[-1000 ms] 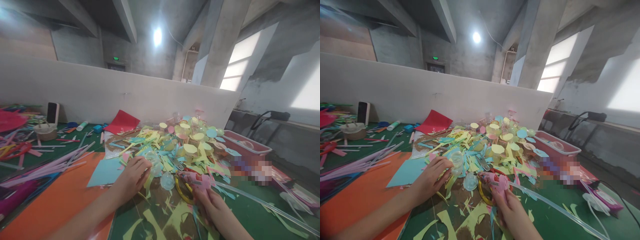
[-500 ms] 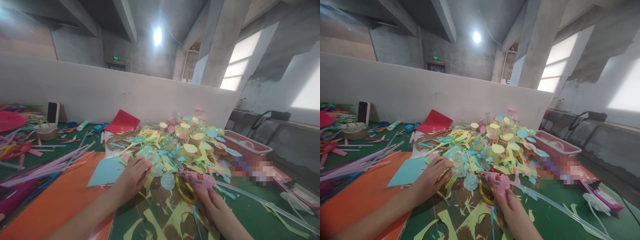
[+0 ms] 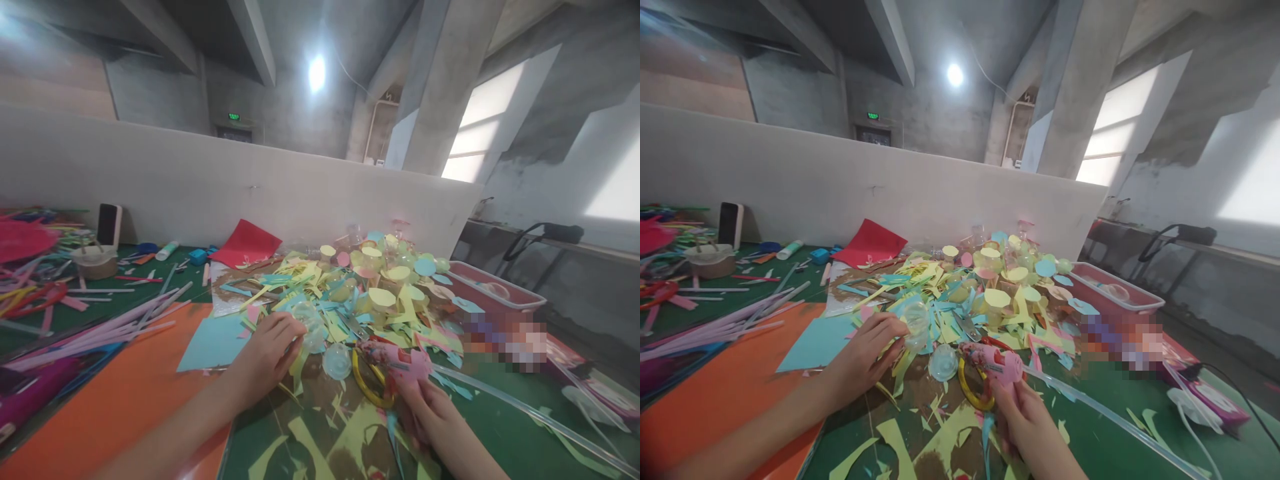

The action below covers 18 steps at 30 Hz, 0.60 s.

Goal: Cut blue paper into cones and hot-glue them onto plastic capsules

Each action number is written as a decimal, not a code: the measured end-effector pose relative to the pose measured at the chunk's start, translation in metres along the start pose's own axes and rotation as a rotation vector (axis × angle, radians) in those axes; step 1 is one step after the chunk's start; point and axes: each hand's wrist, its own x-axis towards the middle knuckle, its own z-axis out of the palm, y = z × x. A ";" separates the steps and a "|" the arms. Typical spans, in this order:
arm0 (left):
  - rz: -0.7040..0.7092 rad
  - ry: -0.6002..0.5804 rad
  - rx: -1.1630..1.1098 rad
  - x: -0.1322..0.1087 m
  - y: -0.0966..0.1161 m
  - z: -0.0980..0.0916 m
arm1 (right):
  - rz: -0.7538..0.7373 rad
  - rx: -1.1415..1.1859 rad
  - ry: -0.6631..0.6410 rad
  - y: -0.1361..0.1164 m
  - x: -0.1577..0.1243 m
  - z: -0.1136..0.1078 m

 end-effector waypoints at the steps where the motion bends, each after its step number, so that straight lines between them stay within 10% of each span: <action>1: 0.001 0.002 0.000 0.000 0.000 0.000 | 0.006 -0.010 -0.015 0.001 0.000 0.000; 18: 0.001 -0.002 -0.006 -0.001 0.000 0.001 | 0.032 -0.043 -0.052 0.002 -0.004 0.002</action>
